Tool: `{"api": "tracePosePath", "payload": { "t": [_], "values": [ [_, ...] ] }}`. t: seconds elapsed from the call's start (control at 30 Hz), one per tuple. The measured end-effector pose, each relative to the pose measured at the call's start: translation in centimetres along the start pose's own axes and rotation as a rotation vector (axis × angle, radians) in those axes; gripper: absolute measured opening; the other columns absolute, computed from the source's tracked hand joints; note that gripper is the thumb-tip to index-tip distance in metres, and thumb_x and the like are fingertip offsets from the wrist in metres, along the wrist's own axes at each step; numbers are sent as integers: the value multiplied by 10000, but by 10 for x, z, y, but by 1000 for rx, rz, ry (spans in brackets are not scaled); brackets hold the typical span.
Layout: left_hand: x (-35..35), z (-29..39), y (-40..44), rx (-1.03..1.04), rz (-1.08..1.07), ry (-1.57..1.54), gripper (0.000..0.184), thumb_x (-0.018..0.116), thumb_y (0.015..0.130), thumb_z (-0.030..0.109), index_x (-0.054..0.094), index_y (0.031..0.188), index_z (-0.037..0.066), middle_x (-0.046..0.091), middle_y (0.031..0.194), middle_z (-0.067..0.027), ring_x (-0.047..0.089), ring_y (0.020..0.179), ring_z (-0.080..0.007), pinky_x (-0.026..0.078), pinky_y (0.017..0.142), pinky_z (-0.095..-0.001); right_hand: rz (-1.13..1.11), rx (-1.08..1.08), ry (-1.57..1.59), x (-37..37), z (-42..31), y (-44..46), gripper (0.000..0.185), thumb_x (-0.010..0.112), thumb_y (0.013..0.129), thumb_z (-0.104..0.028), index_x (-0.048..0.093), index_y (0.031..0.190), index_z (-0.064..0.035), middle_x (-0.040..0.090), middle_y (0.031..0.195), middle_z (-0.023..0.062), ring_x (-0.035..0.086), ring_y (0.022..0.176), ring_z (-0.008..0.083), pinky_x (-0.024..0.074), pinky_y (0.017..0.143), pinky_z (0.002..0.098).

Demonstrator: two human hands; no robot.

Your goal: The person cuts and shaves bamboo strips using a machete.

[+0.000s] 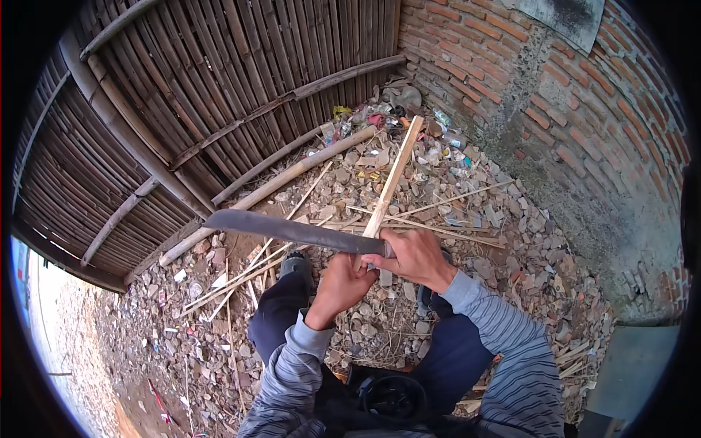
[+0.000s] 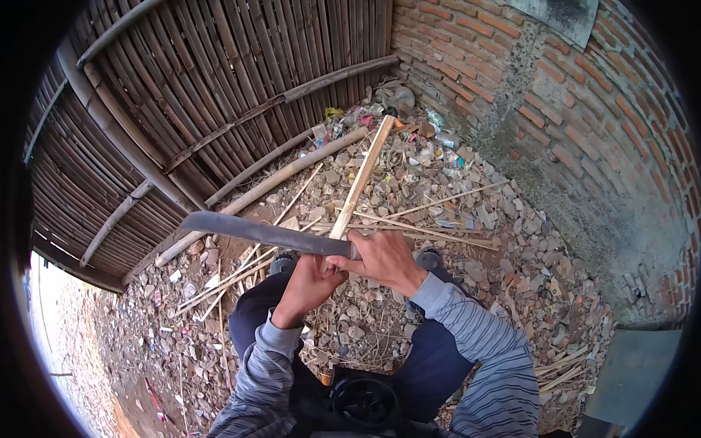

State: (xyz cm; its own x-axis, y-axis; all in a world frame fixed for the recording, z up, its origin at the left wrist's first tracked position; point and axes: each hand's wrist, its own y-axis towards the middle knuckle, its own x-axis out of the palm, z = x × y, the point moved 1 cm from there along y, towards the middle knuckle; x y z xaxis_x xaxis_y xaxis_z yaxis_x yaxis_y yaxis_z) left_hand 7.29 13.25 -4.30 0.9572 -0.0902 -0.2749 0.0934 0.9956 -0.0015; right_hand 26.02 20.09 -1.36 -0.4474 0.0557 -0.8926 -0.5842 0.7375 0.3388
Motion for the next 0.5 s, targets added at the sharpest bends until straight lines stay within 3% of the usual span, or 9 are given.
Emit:
{"api": "tracePosePath", "payload": {
  "t": [0.03,0.1,0.17,0.27,0.43,0.5],
  "values": [
    [2,0,0,62,11,-12,202,738,836,10,584,967,7,514,810,63,418,695,-61,381,624,-264,24,-79,-28,1,-4,0,648,615,929,-719,717,1003,-83,630,563,83,665,519,321,491,486,450],
    [3,-2,0,47,53,-55,190,734,833,20,607,971,-4,522,779,37,437,682,-78,388,605,-287,-36,-36,25,-1,0,5,739,570,923,-771,714,966,-48,588,502,129,654,466,317,490,457,464],
    [2,-6,3,7,130,213,175,732,823,40,607,934,-9,507,718,-3,448,655,-98,393,582,-316,-70,3,48,3,3,9,736,570,922,-772,717,940,-51,593,508,122,658,468,309,487,451,461],
    [0,-2,2,9,133,149,182,734,811,57,578,874,-14,491,671,-37,444,626,-116,395,568,-334,-5,-23,0,1,0,9,736,581,921,-765,722,938,-43,595,508,114,662,474,313,488,449,458],
    [-2,3,-1,33,143,154,217,739,808,60,532,820,-4,496,660,-24,444,621,-117,394,569,-334,28,-7,37,-4,-8,7,734,596,918,-757,718,939,-34,603,514,115,665,478,318,487,449,462],
    [-2,4,-2,15,124,158,225,740,810,62,523,809,3,496,657,-20,444,621,-113,394,568,-334,-33,23,-74,-8,-9,9,672,645,890,-744,692,911,-74,605,534,94,661,507,345,481,479,469]
  ]
}}
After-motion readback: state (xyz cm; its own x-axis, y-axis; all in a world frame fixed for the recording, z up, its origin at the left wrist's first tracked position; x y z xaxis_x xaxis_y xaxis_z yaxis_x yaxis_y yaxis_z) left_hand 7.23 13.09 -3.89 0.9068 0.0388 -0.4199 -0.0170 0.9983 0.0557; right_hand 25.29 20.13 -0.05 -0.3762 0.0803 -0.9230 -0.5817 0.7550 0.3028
